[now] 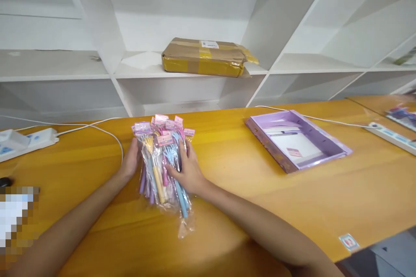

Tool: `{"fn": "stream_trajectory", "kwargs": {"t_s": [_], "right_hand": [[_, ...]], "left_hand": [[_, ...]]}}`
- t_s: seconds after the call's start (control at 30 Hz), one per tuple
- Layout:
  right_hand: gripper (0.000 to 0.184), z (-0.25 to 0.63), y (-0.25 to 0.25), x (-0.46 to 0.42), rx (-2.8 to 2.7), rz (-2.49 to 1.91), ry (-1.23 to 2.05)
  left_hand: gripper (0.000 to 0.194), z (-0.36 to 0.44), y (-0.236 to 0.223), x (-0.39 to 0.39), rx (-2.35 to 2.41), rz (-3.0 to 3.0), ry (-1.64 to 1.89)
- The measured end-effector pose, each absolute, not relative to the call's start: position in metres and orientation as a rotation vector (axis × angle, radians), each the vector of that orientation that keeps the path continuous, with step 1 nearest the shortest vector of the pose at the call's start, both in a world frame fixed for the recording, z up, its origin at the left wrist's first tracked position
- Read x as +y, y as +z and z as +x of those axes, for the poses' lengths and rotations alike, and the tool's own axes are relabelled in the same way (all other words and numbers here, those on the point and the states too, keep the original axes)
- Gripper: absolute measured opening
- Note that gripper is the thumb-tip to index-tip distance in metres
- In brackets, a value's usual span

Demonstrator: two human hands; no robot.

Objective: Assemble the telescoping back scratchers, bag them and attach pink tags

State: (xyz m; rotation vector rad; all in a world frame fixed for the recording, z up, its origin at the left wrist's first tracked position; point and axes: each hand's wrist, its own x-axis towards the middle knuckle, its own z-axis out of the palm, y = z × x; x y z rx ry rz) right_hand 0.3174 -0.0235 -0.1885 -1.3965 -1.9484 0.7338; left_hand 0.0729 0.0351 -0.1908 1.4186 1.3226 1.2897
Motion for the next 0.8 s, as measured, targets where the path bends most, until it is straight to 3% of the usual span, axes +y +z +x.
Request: {"fn": "stream_trajectory", "kwargs": {"t_s": [0.17, 0.33, 0.57, 0.7, 0.8], "right_hand": [[0.106, 0.241, -0.187, 0.006, -1.944, -1.351, 0.74], [0.105, 0.176, -0.18, 0.022, -1.966, -1.299, 0.79], [0.108, 0.098, -0.175, 0.031, -2.001, -1.277, 0.885], [0.112, 0.076, -0.174, 0.035, -2.055, -1.28, 0.89], [0.11, 0.091, -0.167, 0.033, -2.161, -1.112, 0.938]], "left_hand": [[0.071, 0.008, -0.176, 0.052, 1.468, 1.541, 1.17], [0.067, -0.063, -0.153, 0.047, 1.769, 1.693, 0.902], [0.076, -0.127, -0.137, 0.047, 2.171, 1.721, 0.63], [0.076, -0.148, -0.133, 0.052, 2.142, 1.817, 0.658], [0.09, -0.15, -0.125, 0.051, 2.264, 1.741, 0.652]]}}
